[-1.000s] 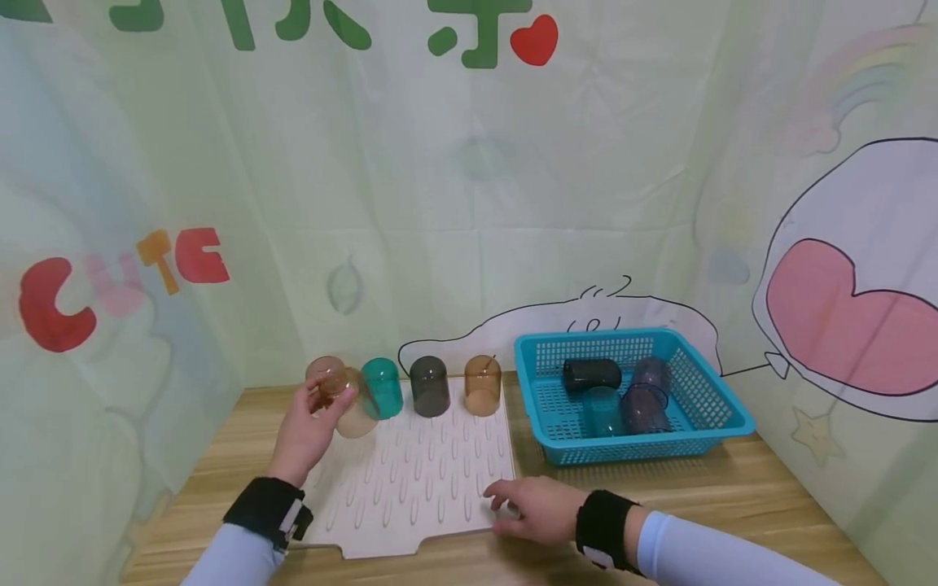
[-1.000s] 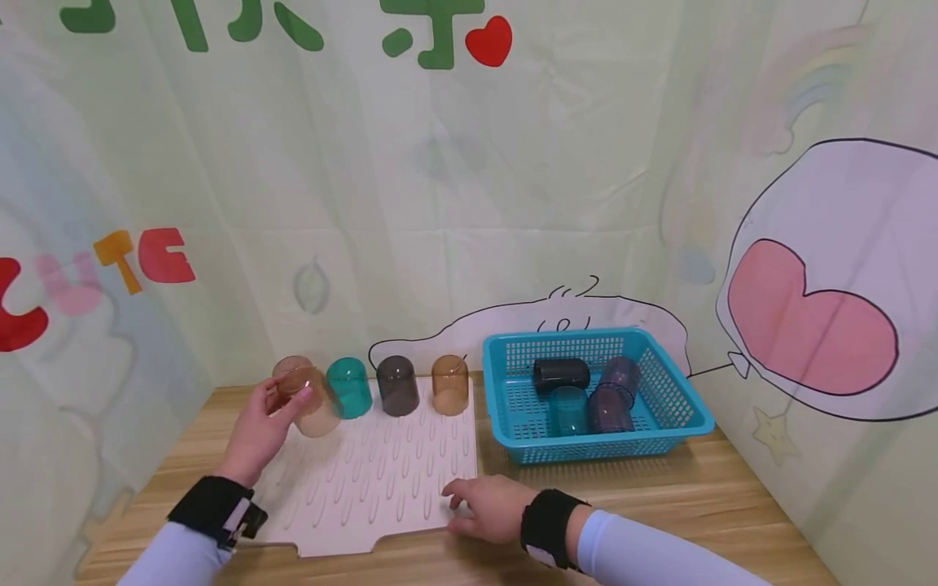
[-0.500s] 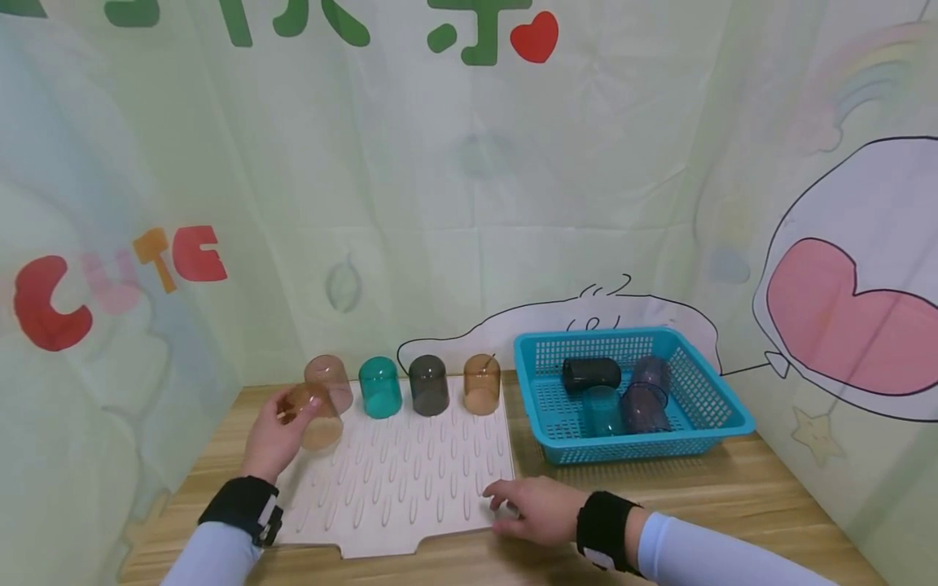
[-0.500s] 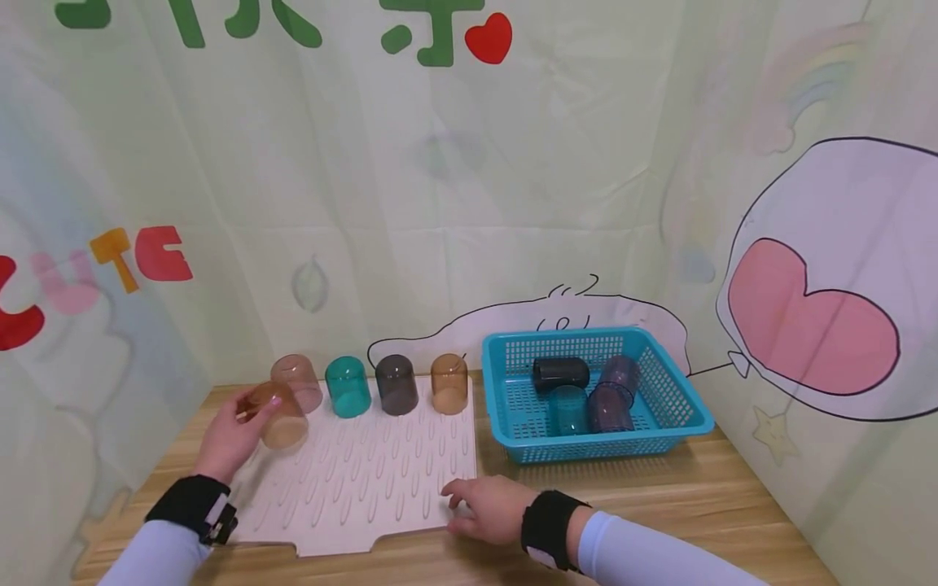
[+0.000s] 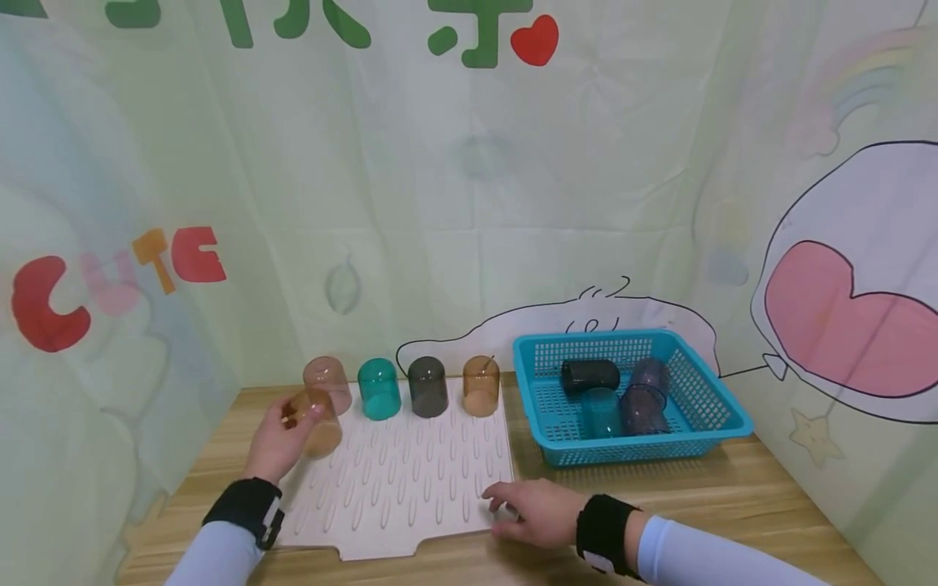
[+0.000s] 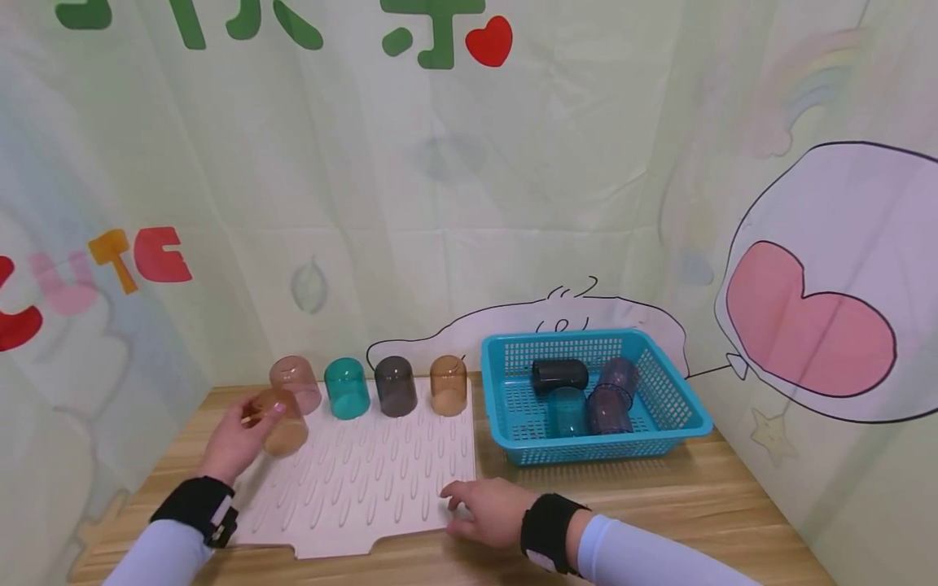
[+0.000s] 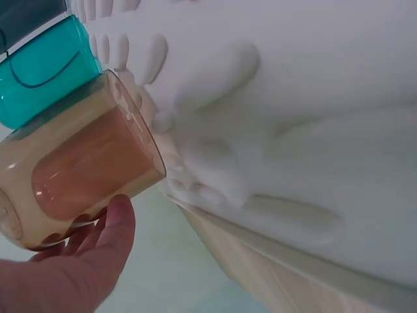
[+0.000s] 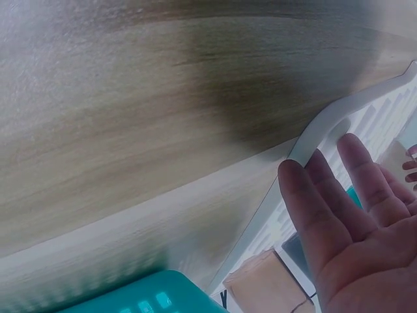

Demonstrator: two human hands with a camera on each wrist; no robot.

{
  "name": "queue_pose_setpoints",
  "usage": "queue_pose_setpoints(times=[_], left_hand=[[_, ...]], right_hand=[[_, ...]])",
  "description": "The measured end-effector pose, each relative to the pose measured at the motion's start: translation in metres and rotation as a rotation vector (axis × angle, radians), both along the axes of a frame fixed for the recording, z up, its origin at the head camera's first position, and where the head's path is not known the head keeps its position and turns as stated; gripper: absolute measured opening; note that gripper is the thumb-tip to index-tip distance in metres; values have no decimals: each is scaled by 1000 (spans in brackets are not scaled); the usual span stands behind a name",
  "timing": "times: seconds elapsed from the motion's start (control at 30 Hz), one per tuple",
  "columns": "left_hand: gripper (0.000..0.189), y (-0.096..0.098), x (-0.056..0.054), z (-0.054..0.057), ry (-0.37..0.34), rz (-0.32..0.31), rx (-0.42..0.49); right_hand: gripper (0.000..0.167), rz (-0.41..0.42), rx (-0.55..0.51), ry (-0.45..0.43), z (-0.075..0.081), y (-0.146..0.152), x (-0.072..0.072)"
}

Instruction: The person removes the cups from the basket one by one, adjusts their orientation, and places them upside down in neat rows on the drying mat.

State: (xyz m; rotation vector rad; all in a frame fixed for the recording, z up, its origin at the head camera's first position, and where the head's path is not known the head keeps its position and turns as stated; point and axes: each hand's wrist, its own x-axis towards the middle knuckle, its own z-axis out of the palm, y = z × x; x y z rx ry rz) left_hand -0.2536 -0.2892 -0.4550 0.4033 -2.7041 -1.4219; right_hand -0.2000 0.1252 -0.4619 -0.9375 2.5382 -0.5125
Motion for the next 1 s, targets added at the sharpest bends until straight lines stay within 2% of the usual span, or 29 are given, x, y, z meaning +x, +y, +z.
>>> queue_pose_setpoints(times=[0.6,0.83,1.0], left_hand=[[100,4,-4,-3,-22,0,-40],[103,4,-5,-3,-41,-6,-35],[103,3,-4,-1,-17,0,-46]], right_hand=[[44,-5,6,26,-2,-1,0],[43,-12,7,7,-3,0,0],[43,-9,11,22,-4,-1,0]])
